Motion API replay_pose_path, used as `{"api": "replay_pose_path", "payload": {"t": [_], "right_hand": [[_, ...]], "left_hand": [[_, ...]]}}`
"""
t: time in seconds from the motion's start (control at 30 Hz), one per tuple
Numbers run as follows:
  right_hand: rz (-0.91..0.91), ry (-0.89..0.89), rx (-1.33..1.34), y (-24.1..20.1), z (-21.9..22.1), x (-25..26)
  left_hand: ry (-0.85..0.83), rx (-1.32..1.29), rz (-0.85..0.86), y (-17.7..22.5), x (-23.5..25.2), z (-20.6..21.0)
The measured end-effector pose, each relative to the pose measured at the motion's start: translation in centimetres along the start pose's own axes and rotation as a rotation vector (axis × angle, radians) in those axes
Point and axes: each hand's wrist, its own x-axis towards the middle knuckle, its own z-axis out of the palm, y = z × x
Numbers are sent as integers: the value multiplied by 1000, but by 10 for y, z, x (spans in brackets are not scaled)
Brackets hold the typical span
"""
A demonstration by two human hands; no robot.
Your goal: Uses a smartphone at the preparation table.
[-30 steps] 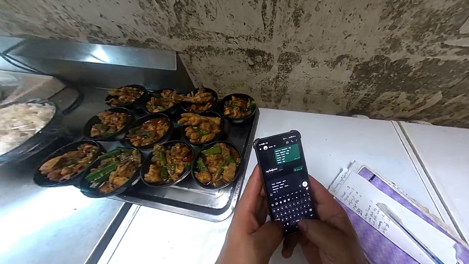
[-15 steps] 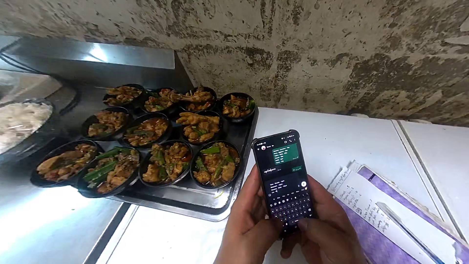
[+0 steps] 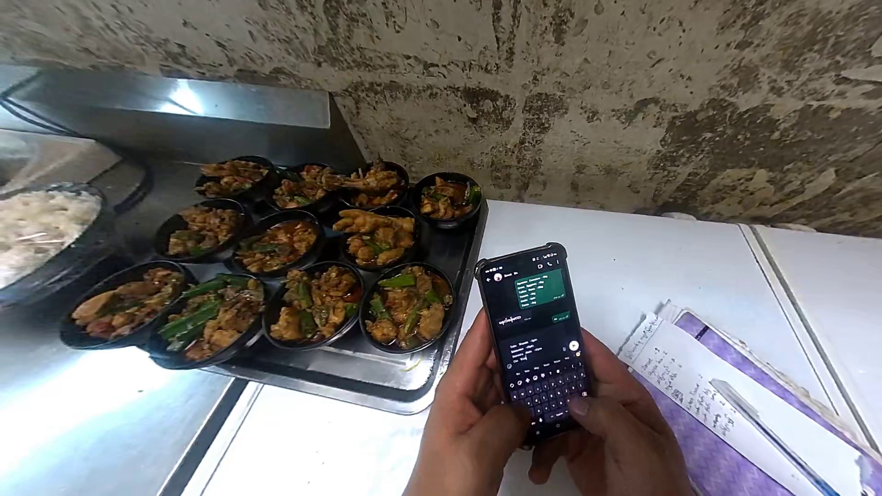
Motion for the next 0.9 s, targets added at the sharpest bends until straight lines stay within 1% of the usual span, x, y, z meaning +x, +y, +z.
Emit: {"api": "replay_pose_path", "payload": {"t": [0.1, 0.27, 0.43, 0.77, 0.9], "right_hand": [[-6, -22, 12, 0, -1, 0], [20, 8, 20, -2, 1, 1], [2, -27, -15, -1, -1, 0], [-1, -58, -9, 0, -3, 0], [-3, -46, -64, -3, -2, 0]], "left_hand": [[1, 17, 3, -1, 0, -1], [-33, -4, 22, -2, 0, -3], [40, 39, 13, -1, 0, 3], [-11, 8, 13, -1, 0, -1], [-64, 10, 6, -2, 1, -5]]}}
